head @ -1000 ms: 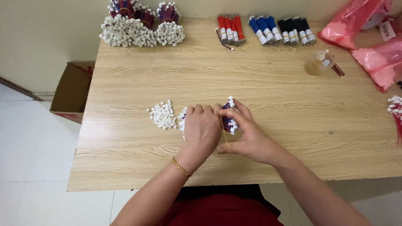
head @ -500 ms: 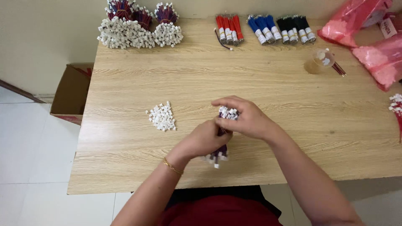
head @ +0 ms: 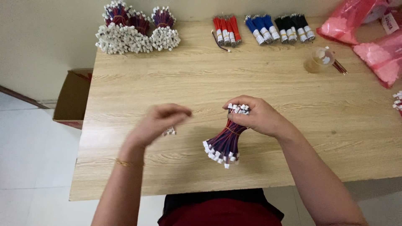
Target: Assembling small wire harnesses by attaching plastic connectors to wire ends and bundling them on a workbench
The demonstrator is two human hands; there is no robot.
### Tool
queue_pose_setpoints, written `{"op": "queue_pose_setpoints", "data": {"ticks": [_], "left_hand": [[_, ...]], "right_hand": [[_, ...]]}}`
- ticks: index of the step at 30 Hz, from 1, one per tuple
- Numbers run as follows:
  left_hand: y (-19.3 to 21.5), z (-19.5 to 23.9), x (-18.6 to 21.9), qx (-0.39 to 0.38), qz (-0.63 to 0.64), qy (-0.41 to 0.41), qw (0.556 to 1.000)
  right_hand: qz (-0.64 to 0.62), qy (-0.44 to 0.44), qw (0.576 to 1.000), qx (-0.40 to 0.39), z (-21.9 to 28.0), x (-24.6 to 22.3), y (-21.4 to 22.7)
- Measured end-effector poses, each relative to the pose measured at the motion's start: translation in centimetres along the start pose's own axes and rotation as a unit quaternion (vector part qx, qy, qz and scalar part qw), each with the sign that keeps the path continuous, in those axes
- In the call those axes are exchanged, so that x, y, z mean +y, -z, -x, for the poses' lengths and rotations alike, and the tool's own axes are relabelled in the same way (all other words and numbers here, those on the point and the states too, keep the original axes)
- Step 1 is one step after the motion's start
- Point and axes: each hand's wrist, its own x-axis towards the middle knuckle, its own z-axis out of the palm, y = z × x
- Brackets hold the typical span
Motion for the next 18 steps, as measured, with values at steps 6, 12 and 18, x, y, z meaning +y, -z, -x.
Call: {"op": "queue_pose_setpoints", "data": {"ticks": [6, 12, 18], "left_hand": [[-10.2, -1.8, -4.2, -0.120, 0.014, 0.074, 0.990], [-8.0, 0.2, 1.8, -0.084, 0.126, 0.190, 0.970], [-7.0, -1.4, 2.2, -0.046, 0.076, 0.137, 0.987]], "right_hand": [[0.052, 0.007, 0.996, -0.071, -1.9, -2.8, -2.3], [-0.003, 0.059, 0.998, -0.012, -2.5, -7.9, 2.4], [0.021, 0.160, 0.953, -0.255, -5.6, -4.4, -3.1]]}}
